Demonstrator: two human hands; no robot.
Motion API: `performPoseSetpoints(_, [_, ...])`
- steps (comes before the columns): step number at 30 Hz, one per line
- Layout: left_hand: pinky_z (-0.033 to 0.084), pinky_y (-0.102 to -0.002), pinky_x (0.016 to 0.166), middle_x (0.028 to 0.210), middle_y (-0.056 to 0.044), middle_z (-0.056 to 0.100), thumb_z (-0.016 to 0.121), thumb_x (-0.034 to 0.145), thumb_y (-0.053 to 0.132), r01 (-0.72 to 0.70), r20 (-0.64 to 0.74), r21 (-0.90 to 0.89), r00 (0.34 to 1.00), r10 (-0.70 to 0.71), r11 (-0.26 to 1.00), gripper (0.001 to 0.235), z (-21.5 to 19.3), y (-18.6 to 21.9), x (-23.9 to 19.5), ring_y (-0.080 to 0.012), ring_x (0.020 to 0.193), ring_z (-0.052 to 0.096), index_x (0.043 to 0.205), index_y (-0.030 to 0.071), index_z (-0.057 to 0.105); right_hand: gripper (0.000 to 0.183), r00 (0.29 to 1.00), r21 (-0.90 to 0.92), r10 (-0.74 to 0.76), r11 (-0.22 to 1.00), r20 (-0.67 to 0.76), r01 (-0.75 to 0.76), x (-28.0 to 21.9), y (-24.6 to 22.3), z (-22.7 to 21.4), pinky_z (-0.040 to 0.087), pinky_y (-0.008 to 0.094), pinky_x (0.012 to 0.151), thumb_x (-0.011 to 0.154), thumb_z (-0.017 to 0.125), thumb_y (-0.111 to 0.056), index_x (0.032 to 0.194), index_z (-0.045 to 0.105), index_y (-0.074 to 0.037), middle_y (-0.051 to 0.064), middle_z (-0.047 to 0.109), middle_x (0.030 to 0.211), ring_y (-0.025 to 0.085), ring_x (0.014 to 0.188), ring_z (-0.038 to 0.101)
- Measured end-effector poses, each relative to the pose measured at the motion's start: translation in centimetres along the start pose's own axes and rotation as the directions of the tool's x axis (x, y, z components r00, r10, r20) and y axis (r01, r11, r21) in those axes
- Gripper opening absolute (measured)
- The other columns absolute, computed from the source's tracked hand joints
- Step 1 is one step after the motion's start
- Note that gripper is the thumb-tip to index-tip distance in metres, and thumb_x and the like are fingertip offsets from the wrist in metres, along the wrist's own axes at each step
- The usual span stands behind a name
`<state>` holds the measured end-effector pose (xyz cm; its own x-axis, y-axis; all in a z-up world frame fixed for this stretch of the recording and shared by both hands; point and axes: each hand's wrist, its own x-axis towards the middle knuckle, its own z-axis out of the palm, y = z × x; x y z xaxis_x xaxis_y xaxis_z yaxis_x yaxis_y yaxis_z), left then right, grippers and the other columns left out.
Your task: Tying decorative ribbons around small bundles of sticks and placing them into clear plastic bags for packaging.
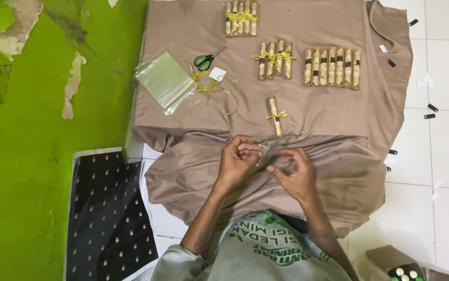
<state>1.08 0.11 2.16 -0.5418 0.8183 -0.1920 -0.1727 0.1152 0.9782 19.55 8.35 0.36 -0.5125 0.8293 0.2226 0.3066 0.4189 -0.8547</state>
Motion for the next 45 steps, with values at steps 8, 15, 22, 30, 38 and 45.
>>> performPoseSetpoints(8, [0.058, -0.025, 0.065, 0.087, -0.003, 0.079, 0.088, 0.072, 0.006, -0.118, 0.081, 0.32, 0.992, 0.097, 0.94, 0.047, 0.4, 1.4, -2.7, -0.0149, 0.078, 0.071, 0.115, 0.013, 0.071, 0.03, 0.968, 0.32, 0.25, 0.916, 0.021, -0.244, 0.3, -1.6, 1.6, 0.055, 0.022, 0.06, 0.085, 0.084, -0.008, 0.108, 0.068, 0.001, 0.012, 0.076, 0.082, 0.013, 0.069, 0.072])
performPoseSetpoints(15, [0.06, -0.038, 0.075, 0.087, -0.01, 0.076, 0.076, 0.088, 0.011, -0.319, 0.179, 0.527, 0.948, 0.263, 0.788, 0.013, -1.8, -1.0, -3.1, -0.0301, 0.084, 0.074, 0.101, 0.009, 0.076, 0.03, 0.894, 0.587, 0.441, 0.704, 0.08, -0.4, -1.2, 0.3, 2.5, 0.065, 0.029, 0.066, 0.098, 0.069, -0.004, 0.123, 0.054, 0.001, 0.013, 0.076, 0.09, 0.016, 0.071, 0.072])
performPoseSetpoints(22, [0.056, -0.034, 0.068, 0.077, -0.008, 0.069, 0.062, 0.102, 0.014, -0.383, -0.016, 0.709, 0.831, 0.556, 0.593, 0.011, -2.5, 0.8, -1.1, -0.0258, 0.074, 0.07, 0.097, 0.009, 0.07, 0.054, 0.965, 0.281, 0.259, 0.925, 0.033, -0.258, 2.8, 3.0, 1.0, 0.061, 0.036, 0.072, 0.093, 0.081, -0.015, 0.134, 0.052, 0.003, 0.022, 0.073, 0.103, 0.028, 0.09, 0.074])
performPoseSetpoints(30, [0.05, -0.04, 0.066, 0.077, -0.009, 0.048, 0.06, 0.099, 0.01, -0.545, 0.205, 0.805, 0.626, 0.752, 0.235, 0.006, -0.2, 4.7, 4.0, -0.0302, 0.072, 0.058, 0.097, 0.004, 0.059, 0.036, 0.992, -0.556, 0.097, 0.83, 0.084, -0.034, 8.6, 7.4, 4.4, 0.061, 0.049, 0.074, 0.083, 0.079, -0.031, 0.11, 0.065, -0.012, 0.012, 0.065, 0.095, 0.037, 0.09, 0.073])
performPoseSetpoints(38, [0.045, -0.047, 0.06, 0.071, -0.014, 0.046, 0.055, 0.089, -0.002, -0.564, 0.272, 0.763, 0.723, 0.635, 0.316, 0.007, 1.9, -4.3, 9.1, -0.038, 0.066, 0.055, 0.086, 0.003, 0.05, 0.032, 0.948, -0.165, 0.266, 0.941, -0.175, -0.294, 3.6, 12.3, -1.9, 0.06, 0.043, 0.07, 0.085, 0.076, -0.014, 0.117, 0.075, -0.014, 0.017, 0.076, 0.097, 0.034, 0.086, 0.074])
performPoseSetpoints(45, [0.052, -0.044, 0.069, 0.095, -0.017, 0.054, 0.056, 0.087, -0.012, -0.563, 0.28, 0.742, 0.753, 0.596, 0.363, 0.038, 4.1, -4.2, 7.9, -0.0354, 0.076, 0.061, 0.122, 0.002, 0.053, 0.029, 0.941, 0.042, 0.236, 0.972, -0.243, -0.233, 1.2, 6.8, -6.5, 0.062, 0.039, 0.07, 0.093, 0.076, 0.004, 0.121, 0.072, 0.001, 0.023, 0.073, 0.104, 0.032, 0.085, 0.073])
